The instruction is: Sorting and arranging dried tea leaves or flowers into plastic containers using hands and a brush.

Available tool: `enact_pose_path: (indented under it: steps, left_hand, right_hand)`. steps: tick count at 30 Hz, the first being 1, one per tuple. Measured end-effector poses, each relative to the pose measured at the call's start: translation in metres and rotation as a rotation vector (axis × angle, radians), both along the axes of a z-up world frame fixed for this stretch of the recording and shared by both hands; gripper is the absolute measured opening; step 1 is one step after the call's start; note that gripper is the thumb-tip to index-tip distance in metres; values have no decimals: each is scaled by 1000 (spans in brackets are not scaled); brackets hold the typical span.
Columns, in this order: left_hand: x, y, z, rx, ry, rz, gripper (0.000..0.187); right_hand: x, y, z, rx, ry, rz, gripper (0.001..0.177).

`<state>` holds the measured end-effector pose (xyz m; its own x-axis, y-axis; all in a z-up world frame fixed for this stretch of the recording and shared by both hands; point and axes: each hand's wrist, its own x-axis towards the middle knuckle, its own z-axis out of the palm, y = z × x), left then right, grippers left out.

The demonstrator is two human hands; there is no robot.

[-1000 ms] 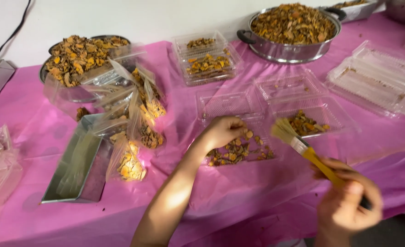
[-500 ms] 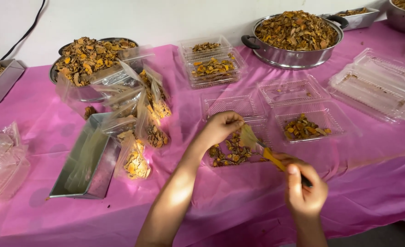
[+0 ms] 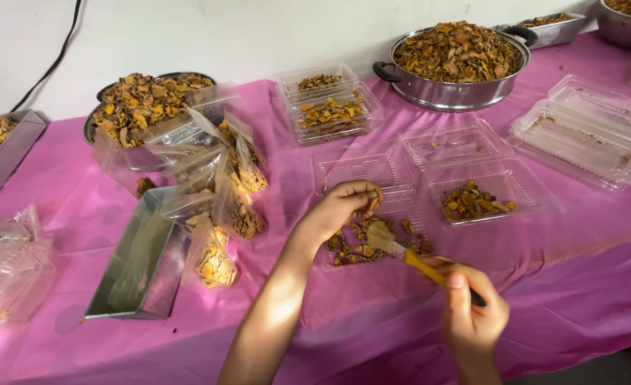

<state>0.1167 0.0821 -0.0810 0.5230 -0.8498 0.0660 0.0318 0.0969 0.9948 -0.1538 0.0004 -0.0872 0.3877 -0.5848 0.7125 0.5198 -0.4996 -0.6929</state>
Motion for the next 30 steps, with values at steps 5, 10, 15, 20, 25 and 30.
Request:
enact_pose_path:
  steps: [5,10,15,20,25,30]
  left_hand:
    - [-6,0,1,-94,-68,-69,19]
    - [-38,-42,38,375,-618,29,14]
    - [-64,-115,75,389,-910,105,24]
    - [-74,-65,109,534,-1007,129,32]
    - [-74,-9,125,1212,-861,-125,40]
    - [-43,-4,51,960,-1019,-22,16]
  right_hand:
    - [-31,-26,-3,61,-7,-153,24]
    - [-81,-112,-32,54,-189,-253,45]
    - [-113,-142,-59,92,-112,-384,56]
    - [-130,-185,-87,149,-54,-376,55]
    - [-94,-117,-31,85,-179,-387,59]
    - [-76,-71,-6,102,-62,-294,45]
